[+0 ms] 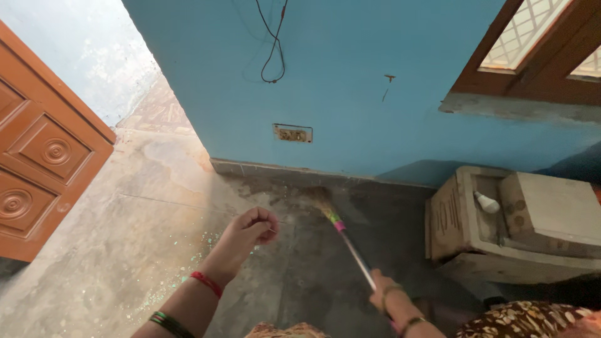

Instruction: The person sweeps a tiled floor with a broom, gathering scattered debris into a small pile near the doorway. The person moves around the room to collect the debris from different areas.

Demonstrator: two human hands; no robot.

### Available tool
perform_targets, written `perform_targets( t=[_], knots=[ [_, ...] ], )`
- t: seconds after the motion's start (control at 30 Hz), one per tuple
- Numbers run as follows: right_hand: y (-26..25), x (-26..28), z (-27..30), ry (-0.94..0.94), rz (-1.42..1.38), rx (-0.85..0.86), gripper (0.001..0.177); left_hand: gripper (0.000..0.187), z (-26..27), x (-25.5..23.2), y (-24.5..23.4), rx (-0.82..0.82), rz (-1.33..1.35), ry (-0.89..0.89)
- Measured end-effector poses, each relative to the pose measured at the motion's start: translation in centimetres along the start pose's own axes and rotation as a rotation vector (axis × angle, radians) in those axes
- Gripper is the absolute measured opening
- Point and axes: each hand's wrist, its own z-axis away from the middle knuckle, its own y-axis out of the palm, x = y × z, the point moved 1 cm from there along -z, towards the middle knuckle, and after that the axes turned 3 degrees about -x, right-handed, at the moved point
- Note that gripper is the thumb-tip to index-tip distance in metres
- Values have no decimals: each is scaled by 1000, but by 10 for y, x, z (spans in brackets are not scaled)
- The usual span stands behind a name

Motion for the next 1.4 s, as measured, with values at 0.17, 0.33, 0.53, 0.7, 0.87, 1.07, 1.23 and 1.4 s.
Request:
perform_targets(
  t=[0.17,0.33,0.53,0.7,0.87,1.07,1.23,1.4],
  knots=[
    [32,-18,14,233,-336,29,81,13,-3,-2,-21,-2,-7,-50],
    [60,7,21,406,-712,-4,76,13,4,-2,-48,46,13,-59],
    [99,63,25,328,-648,6,73,13,24,3,-93,55,-12,-53],
    [94,86,36,222,-659,2,65,13,31,6,-120,79,-74,-84],
    [95,75,68,263,-929,-34,78,13,28,6,-129,145,-17,-28],
    [128,77,37,298,-1329,-187,46,14,35,12,-135,193,1,-40],
    [173,88,17,281,-1365,-49,24,15,41,16,-143,191,-15,-59],
    [181,83,42,200,-1364,88,41,14,38,15,-144,209,6,-35]
  ],
)
